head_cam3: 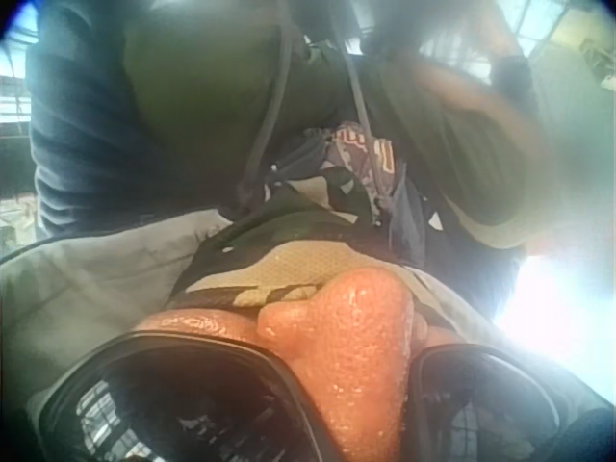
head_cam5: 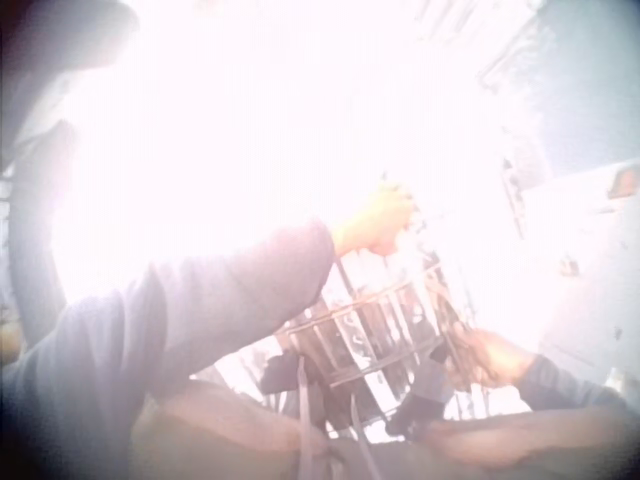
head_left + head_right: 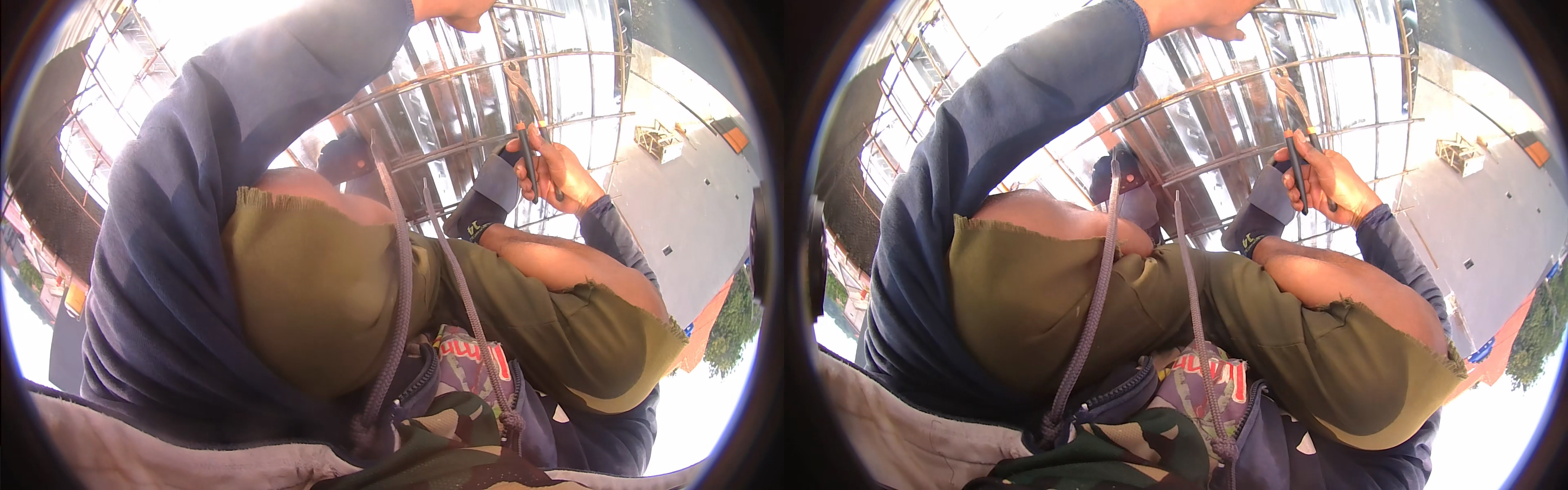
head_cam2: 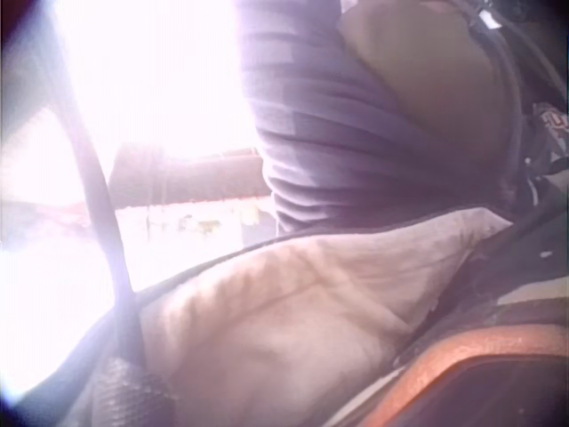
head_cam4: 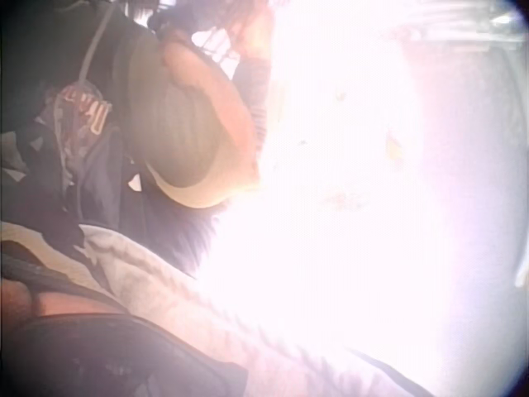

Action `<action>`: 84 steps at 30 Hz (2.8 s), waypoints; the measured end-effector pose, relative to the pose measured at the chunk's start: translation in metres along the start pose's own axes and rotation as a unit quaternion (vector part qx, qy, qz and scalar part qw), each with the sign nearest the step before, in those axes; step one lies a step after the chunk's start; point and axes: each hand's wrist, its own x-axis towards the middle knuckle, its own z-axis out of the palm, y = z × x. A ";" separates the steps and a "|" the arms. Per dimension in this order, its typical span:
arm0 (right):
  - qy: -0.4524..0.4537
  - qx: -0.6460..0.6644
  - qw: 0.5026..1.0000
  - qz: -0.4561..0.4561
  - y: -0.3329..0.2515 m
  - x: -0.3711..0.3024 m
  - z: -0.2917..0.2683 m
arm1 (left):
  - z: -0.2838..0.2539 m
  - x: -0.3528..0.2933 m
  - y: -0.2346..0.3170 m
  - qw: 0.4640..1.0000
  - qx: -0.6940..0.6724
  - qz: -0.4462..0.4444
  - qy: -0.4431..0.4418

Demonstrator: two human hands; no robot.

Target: The person is assembling a metal scaffolding structure. They are using pliers to twist and secure metal rods together, forming a grid-like framework.

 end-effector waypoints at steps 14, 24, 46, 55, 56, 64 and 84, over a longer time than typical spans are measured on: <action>-0.068 -0.008 0.997 0.041 0.007 0.021 -0.024 | -0.054 -0.012 0.010 0.997 0.047 0.058 0.012; -0.144 -0.359 0.906 -0.173 0.030 0.031 -0.042 | -0.049 -0.022 -0.006 0.998 -0.053 0.040 -0.013; 0.374 -0.410 0.664 -0.501 0.027 0.033 -0.151 | -0.104 -0.041 -0.007 0.950 0.287 -0.120 0.001; 0.013 -0.226 0.755 -0.615 0.019 0.042 -0.051 | -0.124 -0.031 0.140 0.788 -0.437 -0.365 -0.232; -0.025 -0.235 0.745 -0.624 0.012 0.033 -0.036 | -0.117 -0.035 0.156 0.736 -0.530 -0.378 -0.187; 0.375 -0.478 0.589 -0.532 0.018 0.047 -0.111 | -0.124 -0.100 0.147 0.755 -0.295 -0.551 -0.199; 0.006 -0.024 0.842 -0.540 -0.033 0.051 -0.086 | -0.117 -0.009 0.163 0.835 -0.381 -0.380 -0.114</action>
